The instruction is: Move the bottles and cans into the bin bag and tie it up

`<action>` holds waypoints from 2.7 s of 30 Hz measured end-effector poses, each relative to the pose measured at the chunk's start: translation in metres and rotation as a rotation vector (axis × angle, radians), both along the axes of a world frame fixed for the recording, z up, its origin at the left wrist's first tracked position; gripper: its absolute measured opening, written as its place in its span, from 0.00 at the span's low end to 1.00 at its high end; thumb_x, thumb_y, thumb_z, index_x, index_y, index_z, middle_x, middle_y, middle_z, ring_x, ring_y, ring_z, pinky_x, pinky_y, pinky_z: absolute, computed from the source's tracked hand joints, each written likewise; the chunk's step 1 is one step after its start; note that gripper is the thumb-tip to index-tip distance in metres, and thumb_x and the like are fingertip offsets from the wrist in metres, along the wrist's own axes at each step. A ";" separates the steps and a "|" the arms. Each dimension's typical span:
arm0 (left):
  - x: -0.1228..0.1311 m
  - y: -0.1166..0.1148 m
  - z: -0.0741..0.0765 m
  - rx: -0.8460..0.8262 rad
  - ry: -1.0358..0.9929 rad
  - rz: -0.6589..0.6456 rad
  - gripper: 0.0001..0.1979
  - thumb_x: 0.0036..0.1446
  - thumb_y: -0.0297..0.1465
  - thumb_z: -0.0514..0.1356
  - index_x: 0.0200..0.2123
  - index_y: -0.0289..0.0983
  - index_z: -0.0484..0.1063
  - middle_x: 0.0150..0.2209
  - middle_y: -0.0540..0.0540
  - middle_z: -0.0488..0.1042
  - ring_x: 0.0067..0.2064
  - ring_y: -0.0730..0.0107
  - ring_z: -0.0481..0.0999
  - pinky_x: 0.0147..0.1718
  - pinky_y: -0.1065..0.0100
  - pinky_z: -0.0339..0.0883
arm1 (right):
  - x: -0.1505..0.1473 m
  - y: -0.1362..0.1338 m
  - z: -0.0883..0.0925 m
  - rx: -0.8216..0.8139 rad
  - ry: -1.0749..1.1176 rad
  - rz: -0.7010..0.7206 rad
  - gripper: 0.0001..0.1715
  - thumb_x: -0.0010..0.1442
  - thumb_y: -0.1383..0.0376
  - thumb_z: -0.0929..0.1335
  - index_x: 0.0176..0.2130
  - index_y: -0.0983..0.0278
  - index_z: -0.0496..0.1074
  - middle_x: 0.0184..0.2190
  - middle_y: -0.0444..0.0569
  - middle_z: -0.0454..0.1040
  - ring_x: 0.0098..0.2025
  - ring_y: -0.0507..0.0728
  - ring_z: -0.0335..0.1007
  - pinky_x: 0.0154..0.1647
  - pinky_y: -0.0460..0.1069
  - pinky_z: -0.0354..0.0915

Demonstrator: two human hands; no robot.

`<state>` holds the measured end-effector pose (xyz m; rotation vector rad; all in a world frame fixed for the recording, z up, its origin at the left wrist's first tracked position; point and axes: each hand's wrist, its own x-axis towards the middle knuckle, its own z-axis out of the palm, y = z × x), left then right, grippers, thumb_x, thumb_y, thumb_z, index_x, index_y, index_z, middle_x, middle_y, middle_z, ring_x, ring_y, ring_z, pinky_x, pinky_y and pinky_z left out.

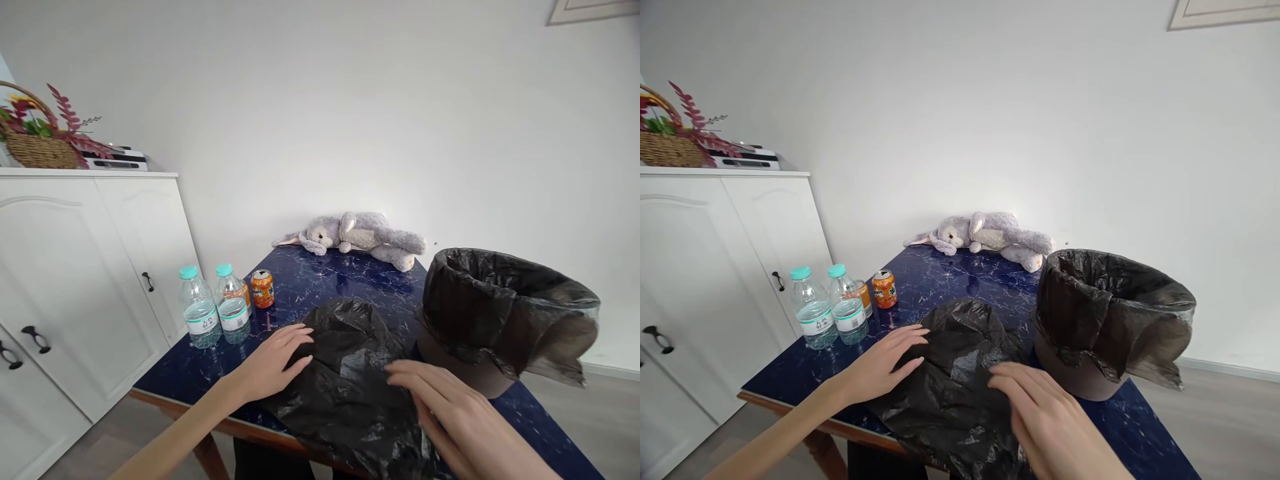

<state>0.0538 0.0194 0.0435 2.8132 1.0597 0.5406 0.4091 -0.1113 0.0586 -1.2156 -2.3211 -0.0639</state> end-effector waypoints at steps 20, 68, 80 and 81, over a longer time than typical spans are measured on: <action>-0.028 0.033 -0.038 -0.022 0.116 0.044 0.30 0.77 0.47 0.53 0.77 0.54 0.54 0.77 0.50 0.55 0.78 0.54 0.52 0.76 0.48 0.48 | -0.052 0.127 -0.073 -0.409 -0.058 -0.203 0.42 0.78 0.42 0.52 0.78 0.59 0.52 0.80 0.51 0.45 0.81 0.64 0.34 0.80 0.67 0.36; -0.030 0.018 -0.043 0.096 0.134 -0.033 0.29 0.79 0.38 0.50 0.78 0.50 0.49 0.76 0.49 0.57 0.77 0.57 0.55 0.75 0.51 0.54 | -0.096 0.152 -0.078 -0.298 -0.148 -0.349 0.35 0.80 0.52 0.51 0.77 0.58 0.55 0.79 0.57 0.48 0.80 0.74 0.42 0.74 0.78 0.41; -0.055 -0.009 -0.025 0.091 0.081 0.103 0.23 0.77 0.41 0.53 0.71 0.52 0.66 0.72 0.51 0.67 0.75 0.53 0.62 0.73 0.47 0.60 | -0.053 0.175 -0.083 -0.292 -0.050 -0.208 0.39 0.79 0.44 0.49 0.76 0.54 0.58 0.79 0.48 0.51 0.80 0.62 0.41 0.79 0.65 0.43; -0.060 -0.013 -0.027 0.115 0.045 0.144 0.22 0.76 0.42 0.55 0.70 0.51 0.69 0.70 0.50 0.70 0.73 0.52 0.66 0.72 0.48 0.63 | -0.053 0.174 -0.080 -0.268 -0.040 -0.201 0.38 0.79 0.46 0.49 0.76 0.56 0.60 0.78 0.50 0.53 0.80 0.63 0.42 0.79 0.66 0.42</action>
